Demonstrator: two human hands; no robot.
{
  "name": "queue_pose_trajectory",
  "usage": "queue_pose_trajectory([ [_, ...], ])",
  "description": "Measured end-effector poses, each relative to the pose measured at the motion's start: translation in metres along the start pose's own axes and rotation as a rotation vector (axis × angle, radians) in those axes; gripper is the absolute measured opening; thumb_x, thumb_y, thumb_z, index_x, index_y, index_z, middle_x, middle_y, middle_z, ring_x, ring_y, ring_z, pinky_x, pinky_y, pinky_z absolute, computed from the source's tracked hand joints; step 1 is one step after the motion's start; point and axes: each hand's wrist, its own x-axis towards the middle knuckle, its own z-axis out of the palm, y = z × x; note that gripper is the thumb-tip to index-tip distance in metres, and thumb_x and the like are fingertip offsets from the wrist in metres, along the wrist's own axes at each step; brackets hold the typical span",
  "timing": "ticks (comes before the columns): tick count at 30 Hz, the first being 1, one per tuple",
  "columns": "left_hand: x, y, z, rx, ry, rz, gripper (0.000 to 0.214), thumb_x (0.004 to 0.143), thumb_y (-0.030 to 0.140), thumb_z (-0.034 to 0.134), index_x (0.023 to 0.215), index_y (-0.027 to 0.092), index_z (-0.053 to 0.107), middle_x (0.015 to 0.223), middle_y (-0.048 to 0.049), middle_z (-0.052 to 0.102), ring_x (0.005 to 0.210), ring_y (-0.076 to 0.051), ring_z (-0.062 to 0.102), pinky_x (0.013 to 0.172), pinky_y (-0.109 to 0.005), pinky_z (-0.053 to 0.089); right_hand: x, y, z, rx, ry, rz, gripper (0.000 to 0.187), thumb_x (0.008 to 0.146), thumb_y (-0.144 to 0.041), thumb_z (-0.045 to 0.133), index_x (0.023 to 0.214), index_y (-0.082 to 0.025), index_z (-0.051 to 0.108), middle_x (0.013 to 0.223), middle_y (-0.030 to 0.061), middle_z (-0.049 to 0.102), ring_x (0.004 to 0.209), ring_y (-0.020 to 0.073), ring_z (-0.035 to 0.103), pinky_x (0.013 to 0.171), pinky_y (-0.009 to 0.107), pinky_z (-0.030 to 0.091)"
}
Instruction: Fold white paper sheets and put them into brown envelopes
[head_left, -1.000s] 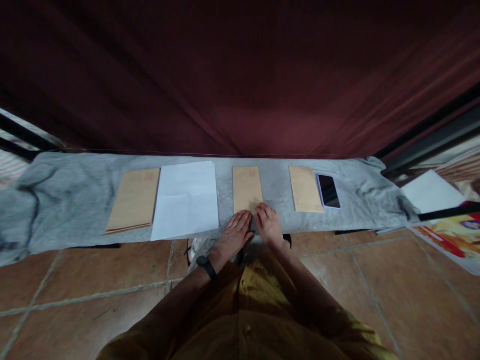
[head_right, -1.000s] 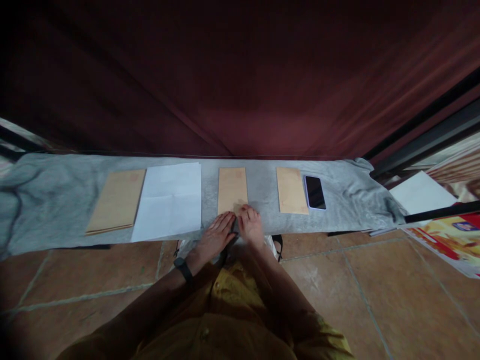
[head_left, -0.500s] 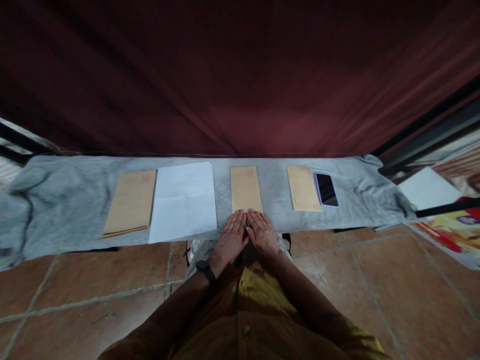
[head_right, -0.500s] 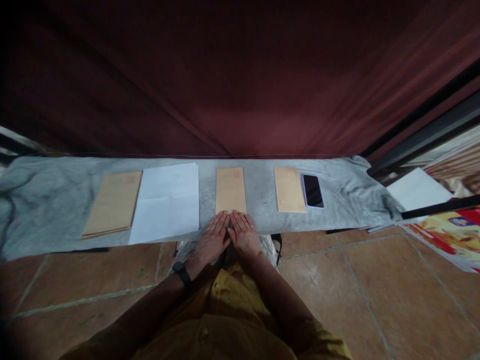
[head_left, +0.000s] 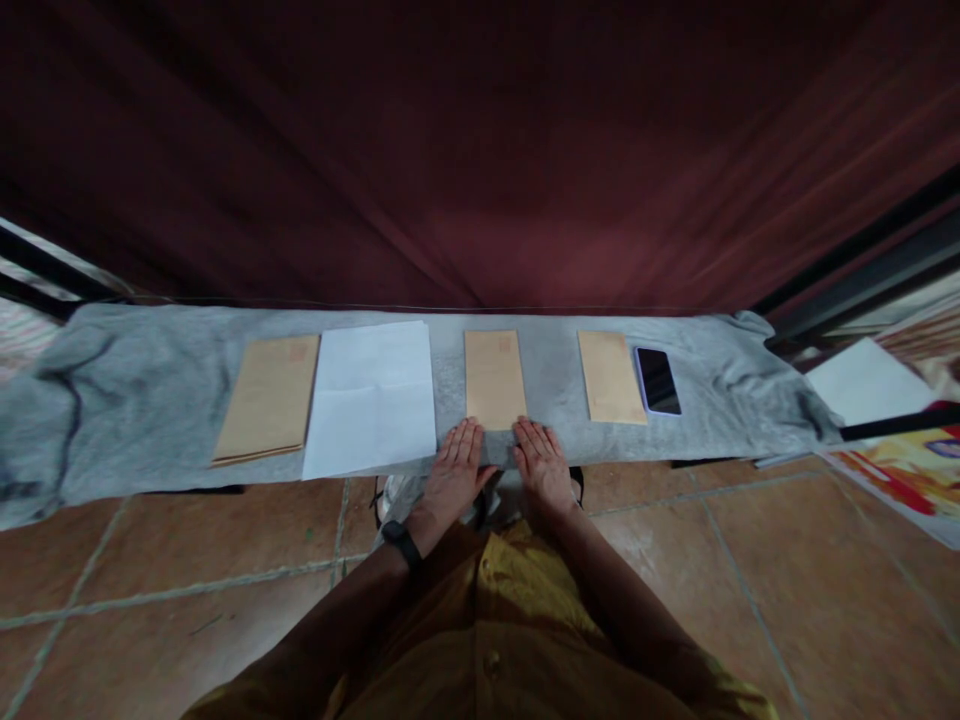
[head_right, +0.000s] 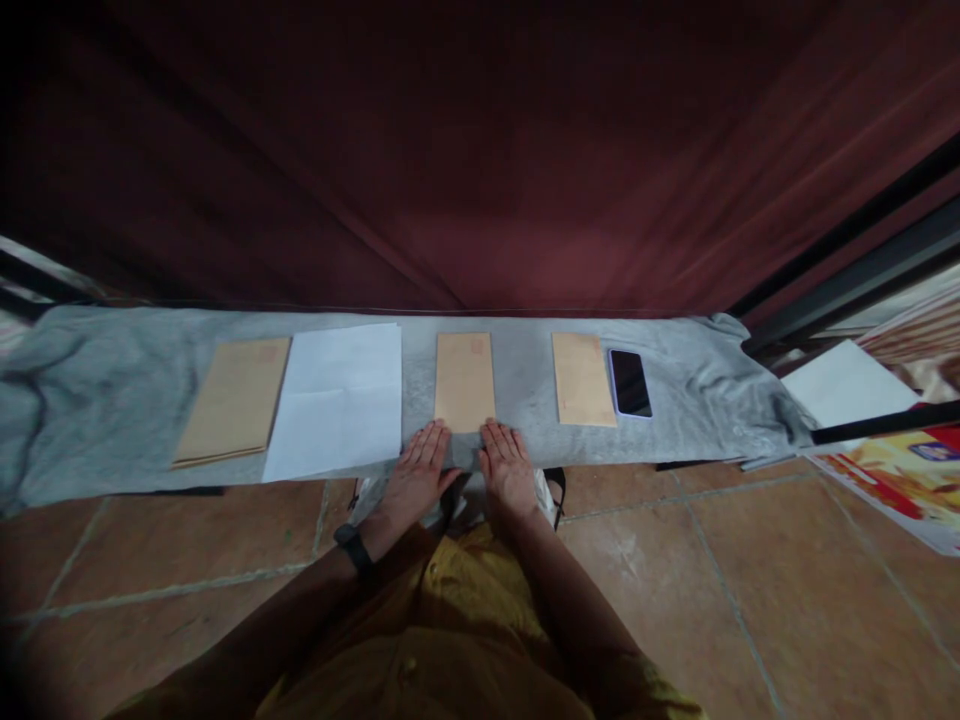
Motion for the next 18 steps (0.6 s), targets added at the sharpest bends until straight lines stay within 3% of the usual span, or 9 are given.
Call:
queue_pose_trajectory([
  [5,0.002,0.003,-0.004,-0.015,0.030,-0.034,0.068,0.102,0.045,0.043,0.152,-0.001,0.037,0.159,-0.0271,0.039,0.153,-0.033,0.031,0.124,-0.051,0.032,-0.002,0.001,-0.001,-0.001,0.007,-0.007,0.049,0.106,-0.028,0.038,0.153,-0.018,0.046,0.154,0.0116,0.051,0.146,0.0247,0.044,0.124,0.052,0.029],
  [11,0.015,0.024,-0.001,-0.065,0.028,0.053,0.060,0.102,0.033,0.041,0.157,0.010,0.035,0.163,-0.0166,0.038,0.154,-0.026,0.028,0.126,-0.047,0.028,-0.001,-0.001,-0.002,0.006,0.035,0.000,0.049,0.105,-0.025,0.038,0.152,-0.018,0.048,0.153,0.0120,0.053,0.145,0.0265,0.045,0.123,0.054,0.030],
  [18,0.019,0.017,0.001,-0.039,-0.019,0.075,0.058,0.099,0.028,0.042,0.153,0.005,0.040,0.160,-0.0178,0.042,0.153,-0.026,0.031,0.126,-0.044,0.030,0.010,-0.012,-0.004,0.028,-0.030,-0.080,0.049,0.105,-0.025,0.036,0.152,-0.014,0.048,0.153,0.0138,0.052,0.146,0.0251,0.045,0.124,0.051,0.032],
])
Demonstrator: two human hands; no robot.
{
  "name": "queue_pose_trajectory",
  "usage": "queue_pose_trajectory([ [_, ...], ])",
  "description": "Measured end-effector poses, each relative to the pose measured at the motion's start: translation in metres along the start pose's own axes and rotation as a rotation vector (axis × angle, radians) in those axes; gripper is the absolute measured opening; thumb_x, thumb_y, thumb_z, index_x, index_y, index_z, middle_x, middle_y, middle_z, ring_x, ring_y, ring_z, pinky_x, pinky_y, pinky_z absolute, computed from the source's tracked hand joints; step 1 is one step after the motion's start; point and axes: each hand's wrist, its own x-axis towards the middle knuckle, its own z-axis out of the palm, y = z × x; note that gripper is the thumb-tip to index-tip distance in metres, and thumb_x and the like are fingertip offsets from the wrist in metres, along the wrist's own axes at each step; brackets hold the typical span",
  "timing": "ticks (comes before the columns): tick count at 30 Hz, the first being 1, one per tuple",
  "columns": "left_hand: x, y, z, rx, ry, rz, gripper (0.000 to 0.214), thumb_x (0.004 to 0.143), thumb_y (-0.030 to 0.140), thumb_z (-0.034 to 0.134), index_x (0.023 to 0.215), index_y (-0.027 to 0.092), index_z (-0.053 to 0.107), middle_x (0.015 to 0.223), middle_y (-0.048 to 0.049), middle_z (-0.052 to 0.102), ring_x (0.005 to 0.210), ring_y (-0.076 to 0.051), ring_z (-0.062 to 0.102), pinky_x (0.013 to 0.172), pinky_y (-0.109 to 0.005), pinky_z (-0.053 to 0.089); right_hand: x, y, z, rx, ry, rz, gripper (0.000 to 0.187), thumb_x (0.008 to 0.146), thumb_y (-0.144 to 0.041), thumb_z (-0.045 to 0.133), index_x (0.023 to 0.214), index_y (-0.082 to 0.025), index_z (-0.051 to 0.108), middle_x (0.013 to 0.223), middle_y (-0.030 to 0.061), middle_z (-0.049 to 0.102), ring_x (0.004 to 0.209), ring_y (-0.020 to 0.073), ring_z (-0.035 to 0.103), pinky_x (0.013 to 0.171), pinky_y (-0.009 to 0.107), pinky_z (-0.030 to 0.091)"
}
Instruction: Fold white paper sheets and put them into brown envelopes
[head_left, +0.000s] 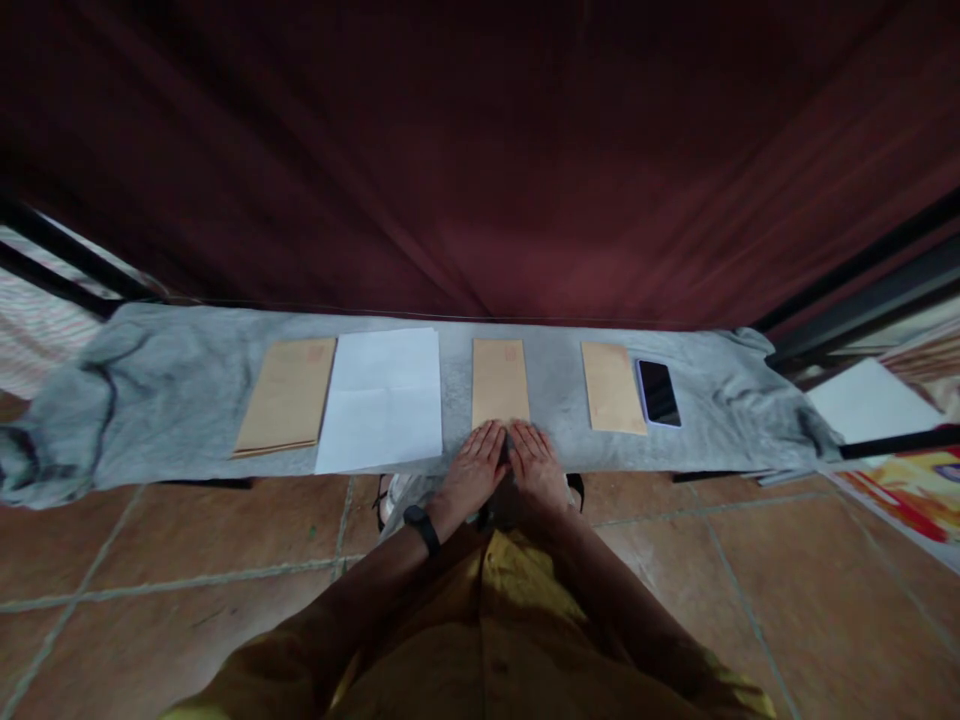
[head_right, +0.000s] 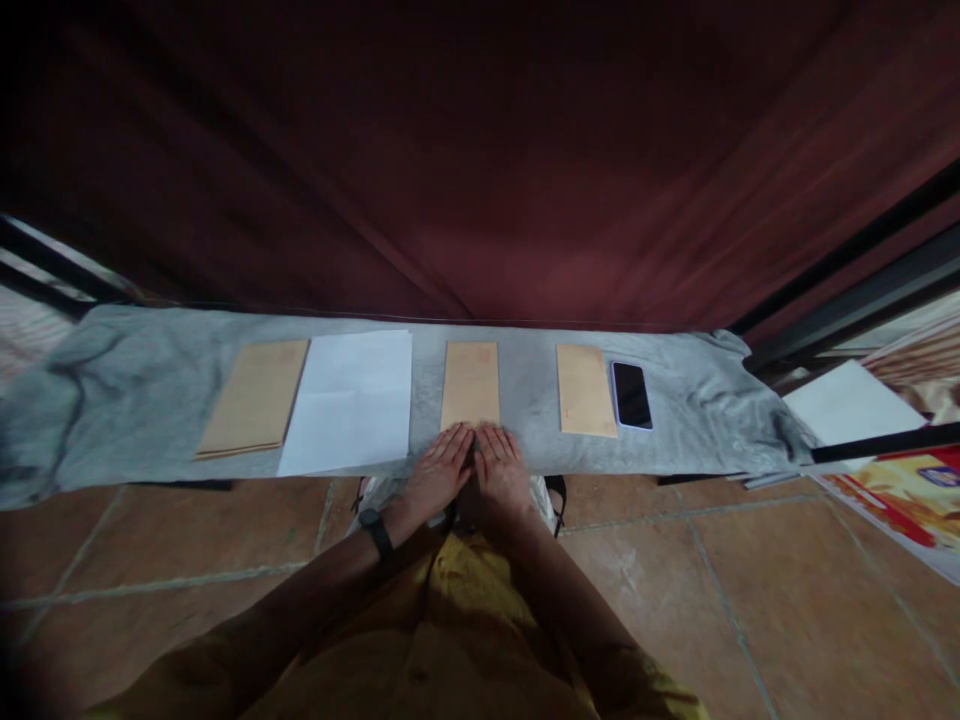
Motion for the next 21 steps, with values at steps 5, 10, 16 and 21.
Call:
queue_pose_trajectory([
  [5,0.001,-0.002,-0.002,0.011,-0.007,-0.015,0.058,0.098,0.022,0.040,0.152,0.003,0.040,0.159,-0.0196,0.043,0.152,-0.025,0.033,0.125,-0.041,0.030,0.006,-0.008,0.006,0.007,-0.058,-0.058,0.051,0.106,-0.029,0.036,0.154,-0.014,0.043,0.155,0.0132,0.051,0.146,0.0224,0.044,0.124,0.046,0.033],
  [10,-0.004,-0.008,-0.001,0.006,-0.015,0.002,0.062,0.099,0.033,0.046,0.153,0.004,0.039,0.160,-0.0211,0.040,0.153,-0.028,0.029,0.125,-0.045,0.031,-0.002,0.001,0.006,-0.042,-0.040,-0.030,0.050,0.105,-0.029,0.040,0.153,-0.015,0.046,0.155,0.0133,0.050,0.145,0.0247,0.045,0.123,0.049,0.032],
  [16,-0.008,-0.013,-0.002,0.033,-0.029,-0.005,0.063,0.101,0.038,0.045,0.153,0.004,0.038,0.161,-0.0215,0.037,0.153,-0.029,0.029,0.124,-0.046,0.032,-0.003,0.021,0.001,0.013,0.027,0.032,0.043,0.104,-0.025,0.040,0.144,-0.017,0.056,0.148,0.0127,0.058,0.137,0.0253,0.052,0.116,0.047,0.040],
  [21,-0.004,-0.010,-0.005,0.033,-0.049,-0.025,0.065,0.101,0.040,0.046,0.152,0.001,0.037,0.161,-0.0231,0.037,0.154,-0.030,0.027,0.125,-0.045,0.030,0.028,0.024,-0.002,0.023,0.102,0.296,0.035,0.099,-0.022,0.048,0.129,-0.012,0.064,0.121,0.0164,0.070,0.113,0.0269,0.064,0.100,0.041,0.051],
])
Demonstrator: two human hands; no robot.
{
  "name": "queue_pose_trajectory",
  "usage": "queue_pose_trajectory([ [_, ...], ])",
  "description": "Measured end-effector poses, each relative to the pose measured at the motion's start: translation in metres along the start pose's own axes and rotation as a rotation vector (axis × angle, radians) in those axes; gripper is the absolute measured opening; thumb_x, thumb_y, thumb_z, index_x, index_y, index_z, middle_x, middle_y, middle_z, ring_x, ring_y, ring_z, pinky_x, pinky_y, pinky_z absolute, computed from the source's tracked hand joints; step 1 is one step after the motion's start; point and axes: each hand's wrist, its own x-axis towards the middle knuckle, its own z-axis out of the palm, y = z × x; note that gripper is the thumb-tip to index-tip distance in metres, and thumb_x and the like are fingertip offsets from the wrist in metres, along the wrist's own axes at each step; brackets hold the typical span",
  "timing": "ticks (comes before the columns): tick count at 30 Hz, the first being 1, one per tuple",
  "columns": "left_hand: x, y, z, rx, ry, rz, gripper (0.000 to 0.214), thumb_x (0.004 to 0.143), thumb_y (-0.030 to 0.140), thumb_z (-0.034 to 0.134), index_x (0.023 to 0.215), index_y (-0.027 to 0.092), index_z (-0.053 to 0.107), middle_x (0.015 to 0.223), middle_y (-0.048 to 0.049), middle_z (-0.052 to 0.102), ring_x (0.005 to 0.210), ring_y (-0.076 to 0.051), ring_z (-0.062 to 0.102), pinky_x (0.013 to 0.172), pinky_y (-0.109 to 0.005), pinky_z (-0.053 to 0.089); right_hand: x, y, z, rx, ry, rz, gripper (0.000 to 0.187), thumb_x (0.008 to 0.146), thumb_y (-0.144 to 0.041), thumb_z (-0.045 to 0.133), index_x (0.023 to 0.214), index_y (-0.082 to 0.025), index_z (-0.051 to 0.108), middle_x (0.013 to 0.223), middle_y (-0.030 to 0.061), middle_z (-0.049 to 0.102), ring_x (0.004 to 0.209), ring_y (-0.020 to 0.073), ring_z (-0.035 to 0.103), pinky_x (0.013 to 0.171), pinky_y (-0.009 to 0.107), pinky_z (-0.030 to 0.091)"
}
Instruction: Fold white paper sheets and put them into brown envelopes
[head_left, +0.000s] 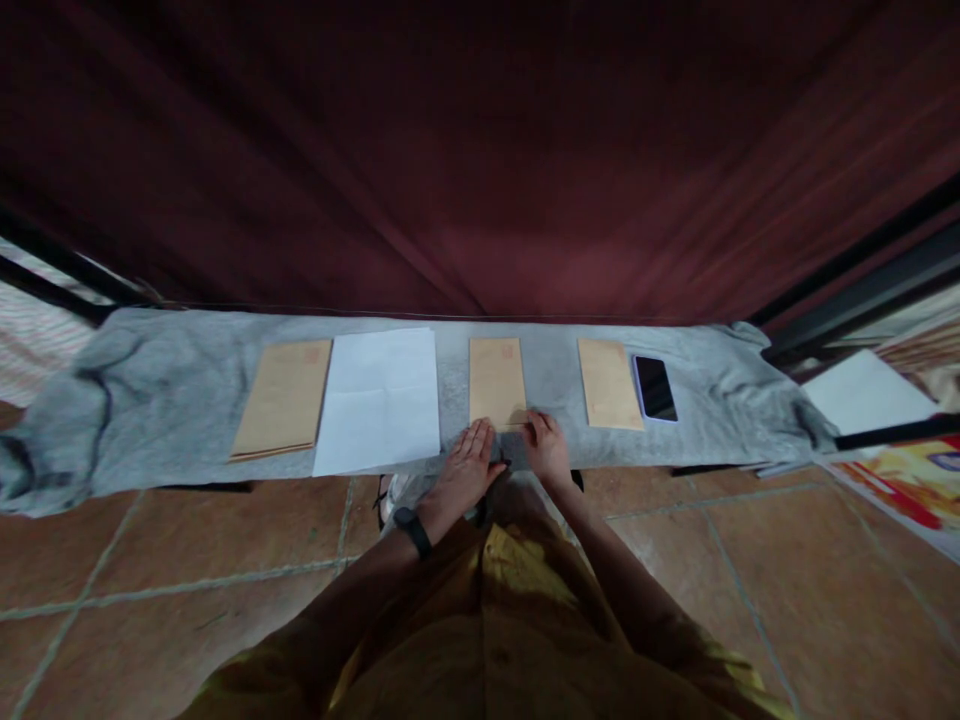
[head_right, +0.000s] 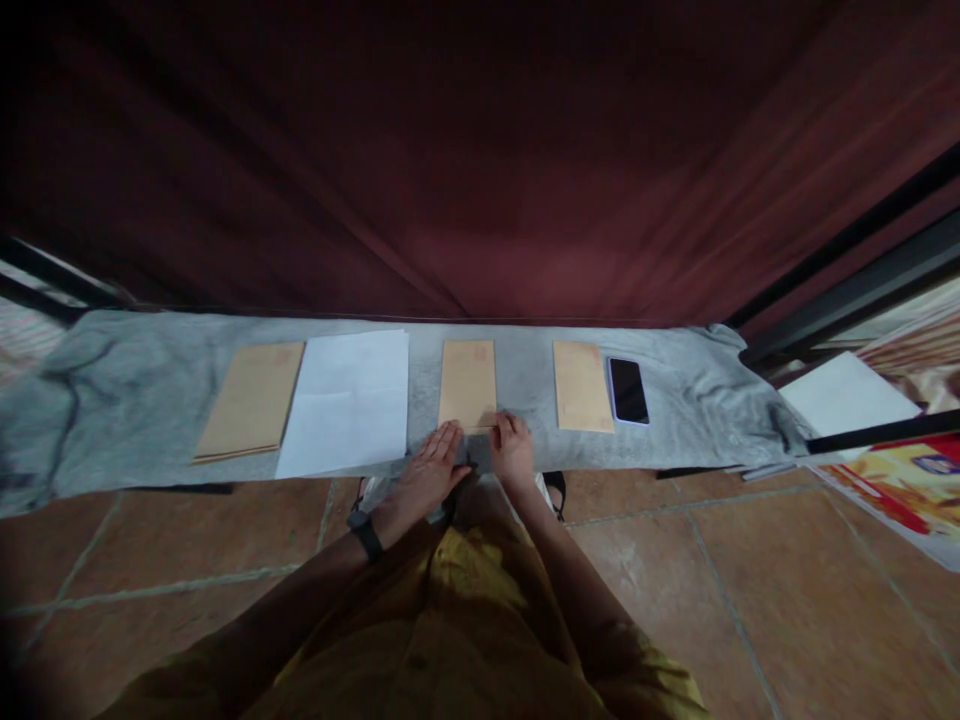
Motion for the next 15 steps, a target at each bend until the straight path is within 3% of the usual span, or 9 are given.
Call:
queue_pose_trajectory([
  [9,-0.004,0.000,0.001,0.001,0.012,0.009,0.069,0.101,0.043,0.046,0.154,0.001,0.035,0.164,-0.0216,0.033,0.156,-0.029,0.022,0.126,-0.044,0.029,0.028,-0.010,0.000,0.089,-0.136,0.329,0.022,0.088,-0.017,0.064,0.110,-0.016,0.068,0.099,0.0089,0.076,0.092,0.0198,0.071,0.081,0.027,0.053],
  [15,0.001,0.003,-0.002,0.005,0.001,-0.001,0.072,0.099,0.044,0.048,0.156,0.003,0.033,0.166,-0.0200,0.030,0.157,-0.029,0.019,0.127,-0.047,0.026,0.040,-0.009,-0.003,0.143,-0.146,0.392,0.015,0.089,-0.020,0.066,0.103,-0.015,0.069,0.093,0.0070,0.077,0.086,0.0174,0.073,0.073,0.023,0.052],
])
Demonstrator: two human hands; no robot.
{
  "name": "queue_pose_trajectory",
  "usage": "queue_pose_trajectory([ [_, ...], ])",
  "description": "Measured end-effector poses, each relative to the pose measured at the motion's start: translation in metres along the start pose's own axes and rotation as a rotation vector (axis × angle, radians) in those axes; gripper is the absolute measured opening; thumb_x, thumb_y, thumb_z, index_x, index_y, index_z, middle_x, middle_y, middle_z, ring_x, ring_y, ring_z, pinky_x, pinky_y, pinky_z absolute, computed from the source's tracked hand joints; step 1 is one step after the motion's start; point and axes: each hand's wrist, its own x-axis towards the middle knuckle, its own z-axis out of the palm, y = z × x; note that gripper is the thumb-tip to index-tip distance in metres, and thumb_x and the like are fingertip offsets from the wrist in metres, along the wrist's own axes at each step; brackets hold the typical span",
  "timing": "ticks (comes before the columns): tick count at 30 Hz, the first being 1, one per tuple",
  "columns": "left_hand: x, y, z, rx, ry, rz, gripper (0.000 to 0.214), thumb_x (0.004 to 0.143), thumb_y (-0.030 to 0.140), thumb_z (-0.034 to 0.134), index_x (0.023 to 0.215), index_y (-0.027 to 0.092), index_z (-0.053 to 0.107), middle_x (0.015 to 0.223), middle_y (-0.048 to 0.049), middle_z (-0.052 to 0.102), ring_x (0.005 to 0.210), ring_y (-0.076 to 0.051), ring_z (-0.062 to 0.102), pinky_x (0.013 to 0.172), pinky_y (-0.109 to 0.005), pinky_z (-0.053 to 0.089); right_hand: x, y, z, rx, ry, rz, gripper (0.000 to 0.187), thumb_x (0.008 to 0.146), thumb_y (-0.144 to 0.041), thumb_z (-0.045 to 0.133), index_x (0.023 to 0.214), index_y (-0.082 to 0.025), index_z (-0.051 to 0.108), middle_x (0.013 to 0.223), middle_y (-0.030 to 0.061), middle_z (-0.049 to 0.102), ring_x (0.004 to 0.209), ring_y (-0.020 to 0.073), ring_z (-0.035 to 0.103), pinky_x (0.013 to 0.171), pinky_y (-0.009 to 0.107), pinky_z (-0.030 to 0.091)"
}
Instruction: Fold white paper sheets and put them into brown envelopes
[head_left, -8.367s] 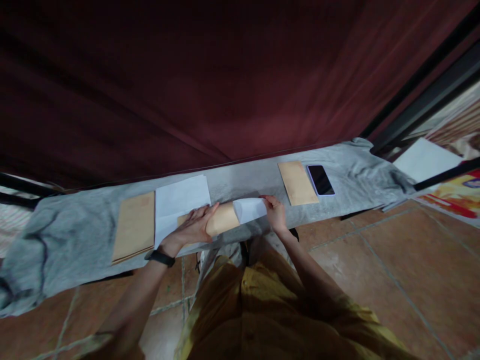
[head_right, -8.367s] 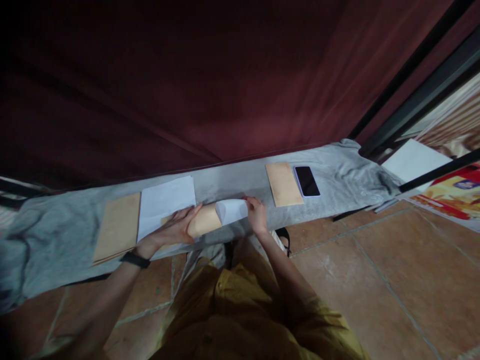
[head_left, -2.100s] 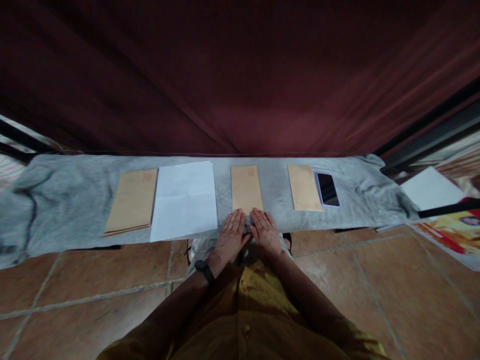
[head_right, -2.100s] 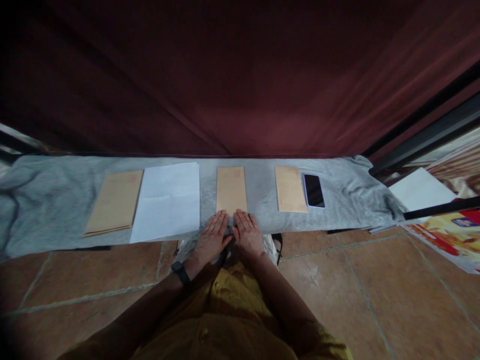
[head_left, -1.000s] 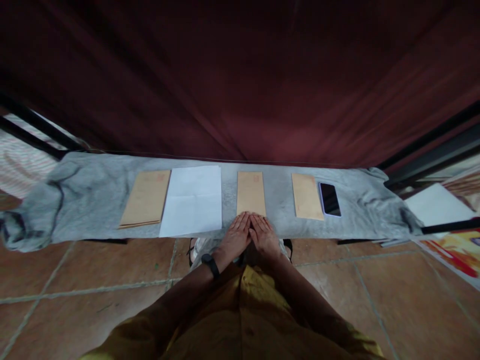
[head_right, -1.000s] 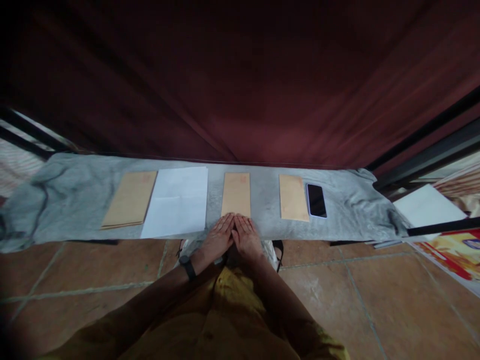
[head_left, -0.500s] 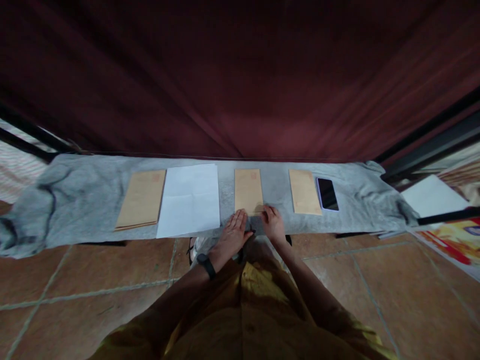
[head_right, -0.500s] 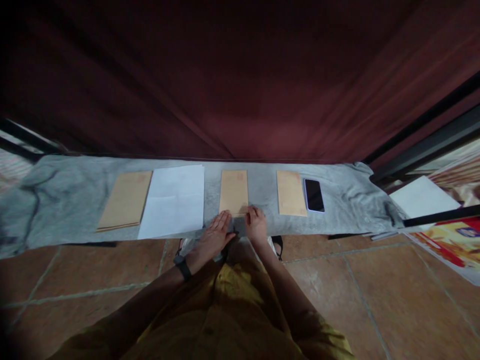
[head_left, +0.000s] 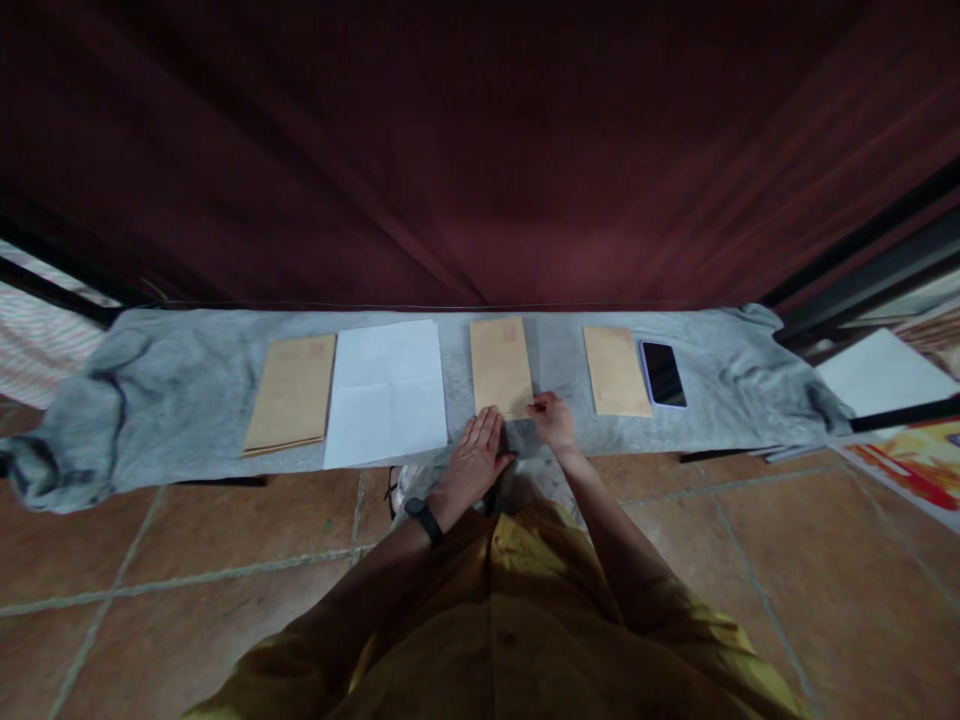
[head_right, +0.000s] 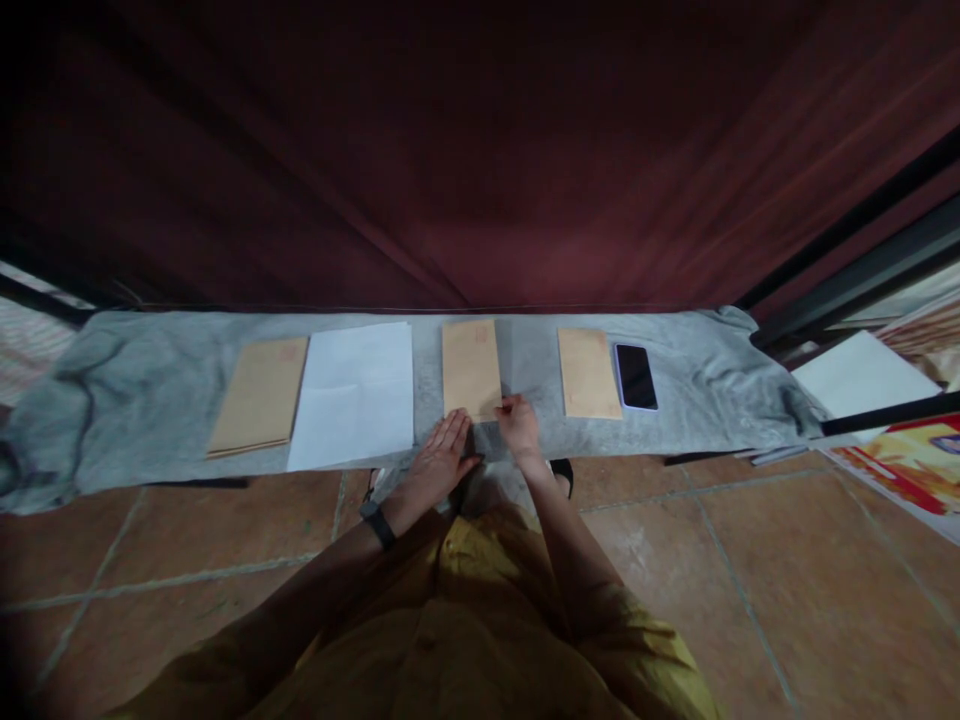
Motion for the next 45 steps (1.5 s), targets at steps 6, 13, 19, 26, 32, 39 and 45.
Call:
queue_pose_trajectory([
  [6,0.012,0.000,-0.001,-0.014,-0.002,-0.028,0.070,0.100,0.044,0.047,0.157,0.005,0.033,0.165,-0.0182,0.032,0.157,-0.029,0.019,0.127,-0.050,0.024,0.006,-0.008,0.000,-0.023,0.048,0.047,0.019,0.091,-0.021,0.061,0.107,-0.016,0.069,0.098,0.0089,0.077,0.091,0.0202,0.073,0.077,0.026,0.052],
  [13,0.020,-0.008,-0.001,-0.057,-0.019,0.014,0.071,0.100,0.045,0.048,0.154,0.000,0.035,0.165,-0.0208,0.032,0.156,-0.030,0.021,0.125,-0.046,0.030,-0.003,-0.009,-0.001,-0.133,0.123,-0.022,0.025,0.097,-0.024,0.051,0.115,-0.014,0.066,0.102,0.0119,0.074,0.092,0.0226,0.071,0.080,0.030,0.051],
  [19,0.019,-0.009,-0.001,-0.034,0.005,0.053,0.069,0.099,0.037,0.048,0.156,0.003,0.032,0.164,-0.0220,0.031,0.156,-0.030,0.020,0.126,-0.050,0.028,-0.034,-0.017,0.010,-0.167,0.142,-0.374,0.042,0.105,-0.029,0.038,0.139,-0.013,0.057,0.140,0.0178,0.061,0.130,0.0263,0.056,0.109,0.042,0.042],
  [26,0.014,-0.009,0.004,0.055,-0.032,0.056,0.067,0.094,0.014,0.037,0.159,0.004,0.026,0.166,-0.0213,0.027,0.157,-0.028,0.018,0.126,-0.050,0.025,-0.068,-0.011,0.032,-0.250,-0.039,-0.595,0.051,0.108,-0.034,0.035,0.155,-0.016,0.042,0.159,0.0109,0.046,0.149,0.0201,0.038,0.125,0.043,0.024],
  [32,0.011,-0.010,0.001,0.011,-0.022,0.018,0.064,0.099,0.024,0.035,0.158,0.002,0.028,0.165,-0.0201,0.030,0.157,-0.028,0.019,0.126,-0.048,0.027,-0.065,-0.003,0.026,-0.289,-0.034,-0.590,0.051,0.108,-0.037,0.037,0.154,-0.018,0.044,0.157,0.0107,0.048,0.148,0.0218,0.041,0.125,0.045,0.026],
  [39,0.000,-0.019,-0.001,0.008,-0.020,0.005,0.075,0.098,0.045,0.048,0.156,0.000,0.031,0.164,-0.0235,0.030,0.157,-0.031,0.020,0.126,-0.048,0.028,-0.062,0.012,0.015,-0.299,-0.016,-0.587,0.051,0.107,-0.036,0.039,0.153,-0.014,0.045,0.158,0.0111,0.046,0.147,0.0241,0.042,0.125,0.046,0.024],
  [45,0.000,-0.016,-0.006,0.032,-0.022,-0.017,0.076,0.099,0.048,0.050,0.153,-0.003,0.034,0.163,-0.0257,0.032,0.155,-0.032,0.024,0.125,-0.047,0.029,-0.059,0.029,0.003,-0.324,0.035,-0.569,0.052,0.106,-0.034,0.041,0.154,-0.014,0.044,0.157,0.0127,0.047,0.147,0.0258,0.042,0.123,0.047,0.028],
])
